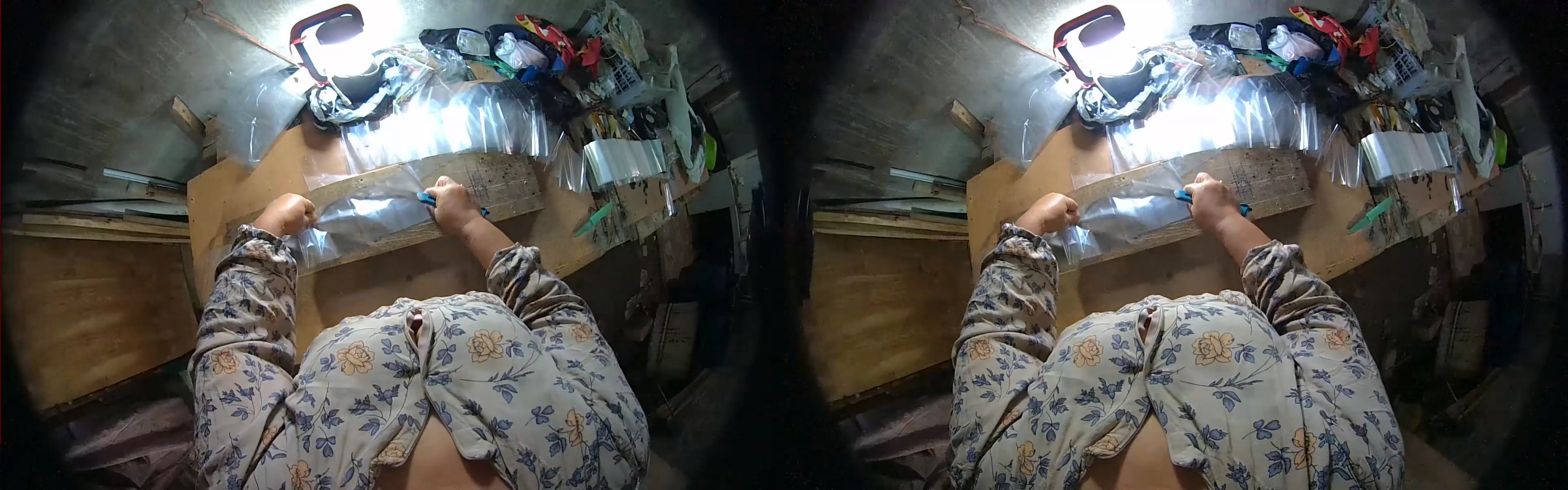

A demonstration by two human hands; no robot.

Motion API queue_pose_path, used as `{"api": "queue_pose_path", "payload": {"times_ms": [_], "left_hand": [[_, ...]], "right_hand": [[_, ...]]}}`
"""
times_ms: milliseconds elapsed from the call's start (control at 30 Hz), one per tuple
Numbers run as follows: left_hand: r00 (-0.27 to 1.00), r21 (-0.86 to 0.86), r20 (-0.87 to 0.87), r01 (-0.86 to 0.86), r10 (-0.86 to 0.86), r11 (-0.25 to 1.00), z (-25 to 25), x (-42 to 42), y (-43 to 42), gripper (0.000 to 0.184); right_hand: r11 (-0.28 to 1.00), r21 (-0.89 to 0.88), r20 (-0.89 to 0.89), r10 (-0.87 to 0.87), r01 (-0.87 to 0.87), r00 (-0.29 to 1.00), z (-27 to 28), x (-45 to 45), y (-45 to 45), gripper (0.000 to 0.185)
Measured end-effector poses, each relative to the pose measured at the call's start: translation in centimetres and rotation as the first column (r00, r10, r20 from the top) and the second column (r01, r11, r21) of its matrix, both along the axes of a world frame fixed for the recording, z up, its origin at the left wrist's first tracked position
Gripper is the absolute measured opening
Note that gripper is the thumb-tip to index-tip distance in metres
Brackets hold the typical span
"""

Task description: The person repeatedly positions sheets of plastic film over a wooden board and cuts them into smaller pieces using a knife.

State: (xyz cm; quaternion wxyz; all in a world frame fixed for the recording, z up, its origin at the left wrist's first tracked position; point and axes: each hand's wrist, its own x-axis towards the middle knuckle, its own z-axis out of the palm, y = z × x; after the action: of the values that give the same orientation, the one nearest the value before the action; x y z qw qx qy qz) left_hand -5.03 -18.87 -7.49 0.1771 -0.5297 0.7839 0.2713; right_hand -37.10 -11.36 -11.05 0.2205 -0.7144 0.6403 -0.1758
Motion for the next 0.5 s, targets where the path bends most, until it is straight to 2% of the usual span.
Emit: {"api": "queue_pose_path", "payload": {"times_ms": [33, 100, 267, 333, 367, 400, 433, 467, 500], "left_hand": [[0.998, -0.018, 0.007, 0.055, -0.055, 0.998, -0.5, 0.3, -0.3, 0.016], [0.999, 0.009, -0.034, 0.029, -0.028, 1.000, -0.9, 0.7, -0.6, 0.017], [0.998, 0.001, -0.054, -0.024, 0.024, 1.000, 0.5, 0.4, 0.0, 0.018], [0.998, 0.045, 0.027, -0.052, 0.051, 0.998, 1.0, 0.0, -0.1, 0.020], [0.986, -0.060, 0.150, 0.083, -0.073, 0.995, 1.2, -0.3, -0.2, 0.020], [0.986, -0.058, 0.150, 0.087, -0.078, 0.995, 1.0, -0.7, -0.1, 0.020], [0.949, -0.186, 0.305, 0.140, -0.079, 0.973, 0.6, -1.0, 0.0, 0.017], [0.888, -0.311, 0.457, 0.205, -0.043, 0.928, 0.3, -1.7, 0.7, 0.014], [0.895, -0.523, 0.446, 0.235, 0.028, 0.819, -1.0, -2.6, 0.7, 0.016]], "right_hand": [[0.997, 0.072, -0.045, 0.005, -0.001, 0.999, 0.1, 0.1, 0.1, 0.020], [0.980, 0.197, -0.086, 0.027, -0.009, 0.996, 1.3, 0.2, 0.0, 0.030], [0.961, 0.277, -0.141, 0.053, -0.012, 0.989, 2.2, -0.5, -0.7, 0.042], [0.951, 0.308, -0.177, 0.075, -0.017, 0.981, 2.4, -0.4, -1.5, 0.048], [0.943, 0.332, -0.196, 0.091, -0.022, 0.976, 2.6, -0.2, -1.8, 0.053], [0.934, 0.355, -0.215, 0.108, -0.025, 0.971, 2.8, -0.1, -2.1, 0.057], [0.934, 0.356, -0.215, 0.104, -0.021, 0.971, 2.9, -0.1, -2.6, 0.057], [0.929, 0.366, -0.224, 0.143, -0.053, 0.964, 3.1, -0.3, -2.6, 0.065], [0.918, 0.388, -0.235, 0.182, -0.080, 0.955, 3.3, -0.2, -3.0, 0.073]]}}
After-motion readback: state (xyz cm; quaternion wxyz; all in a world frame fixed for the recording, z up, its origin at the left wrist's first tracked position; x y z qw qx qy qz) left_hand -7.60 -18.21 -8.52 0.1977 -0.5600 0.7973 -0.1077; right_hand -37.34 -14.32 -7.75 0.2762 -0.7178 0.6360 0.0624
